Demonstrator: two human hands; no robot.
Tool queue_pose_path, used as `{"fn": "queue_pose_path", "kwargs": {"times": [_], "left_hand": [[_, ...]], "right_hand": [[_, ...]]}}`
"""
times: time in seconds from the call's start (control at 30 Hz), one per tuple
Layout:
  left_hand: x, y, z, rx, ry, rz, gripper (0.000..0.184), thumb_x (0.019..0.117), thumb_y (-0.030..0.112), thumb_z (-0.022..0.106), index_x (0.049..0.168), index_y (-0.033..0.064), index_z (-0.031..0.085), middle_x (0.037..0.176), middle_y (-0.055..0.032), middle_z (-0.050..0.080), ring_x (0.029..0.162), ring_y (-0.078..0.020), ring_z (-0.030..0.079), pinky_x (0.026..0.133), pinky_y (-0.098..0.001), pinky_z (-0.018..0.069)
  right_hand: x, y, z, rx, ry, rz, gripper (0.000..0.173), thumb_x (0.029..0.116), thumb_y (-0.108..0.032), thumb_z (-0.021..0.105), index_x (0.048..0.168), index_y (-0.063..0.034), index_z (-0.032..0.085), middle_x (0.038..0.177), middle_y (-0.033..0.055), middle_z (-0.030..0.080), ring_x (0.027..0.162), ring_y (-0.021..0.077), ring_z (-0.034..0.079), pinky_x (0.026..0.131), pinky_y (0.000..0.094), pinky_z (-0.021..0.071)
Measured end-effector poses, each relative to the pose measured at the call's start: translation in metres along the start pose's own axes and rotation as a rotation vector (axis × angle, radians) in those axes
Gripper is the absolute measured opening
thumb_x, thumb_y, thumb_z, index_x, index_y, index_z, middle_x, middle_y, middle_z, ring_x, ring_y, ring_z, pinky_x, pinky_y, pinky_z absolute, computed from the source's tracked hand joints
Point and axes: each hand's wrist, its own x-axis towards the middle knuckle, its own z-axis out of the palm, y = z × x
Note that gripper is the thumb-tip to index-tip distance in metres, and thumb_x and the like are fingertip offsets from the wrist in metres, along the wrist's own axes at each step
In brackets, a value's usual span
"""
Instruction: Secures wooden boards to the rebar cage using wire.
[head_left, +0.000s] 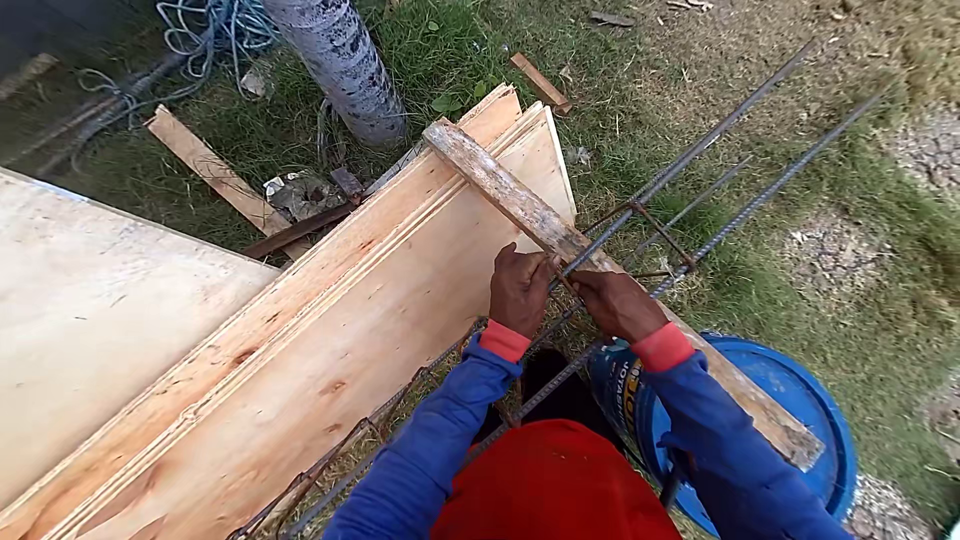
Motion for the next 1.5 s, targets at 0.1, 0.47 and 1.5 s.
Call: {"fn": "queue_pose_path", "kwargs": {"times": [0.1, 0.47, 1.5], "left_hand": [[-0.005, -0.009, 0.001, -0.023, 0.007, 0.019, 0.019, 0.1024, 0.024, 0.066, 0.105, 0.0098, 0.078, 0.101, 0.0008, 0.077, 0.106, -0.0123, 0.070, 0.117, -0.0437, 0.0430], [-0.011, -0.031, -0.011, 0.119, -0.133, 0.591, 0.019, 0.0984, 0.013, 0.067, 0.110, 0.0018, 0.077, 0.117, -0.0116, 0.075, 0.118, -0.0266, 0.068, 0.116, -0.0491, 0.0439], [0.017, 0.041, -0.024, -0.120, -0.434, -0.720, 0.037, 0.1117, 0.032, 0.043, 0.111, 0.0063, 0.069, 0.076, -0.0057, 0.076, 0.058, -0.0184, 0.068, 0.055, -0.0371, 0.0545]], "right_hand": [[-0.002, 0.004, -0.001, 0.001, -0.001, -0.052, 0.034, 0.1077, -0.028, 0.045, 0.130, -0.0233, 0.070, 0.088, 0.0062, 0.074, 0.078, 0.0246, 0.072, 0.073, 0.0531, 0.0586], [0.002, 0.005, -0.026, 0.176, -0.091, -0.086, 0.063, 0.1102, -0.053, 0.028, 0.093, -0.0129, 0.073, 0.069, 0.0070, 0.061, 0.063, 0.0237, 0.061, 0.061, 0.0505, 0.0502], [-0.001, 0.001, -0.023, 0.140, -0.157, -0.046, 0.031, 0.1100, -0.030, 0.045, 0.114, -0.0163, 0.073, 0.082, 0.0041, 0.069, 0.072, 0.0195, 0.066, 0.068, 0.0473, 0.0557]]}}
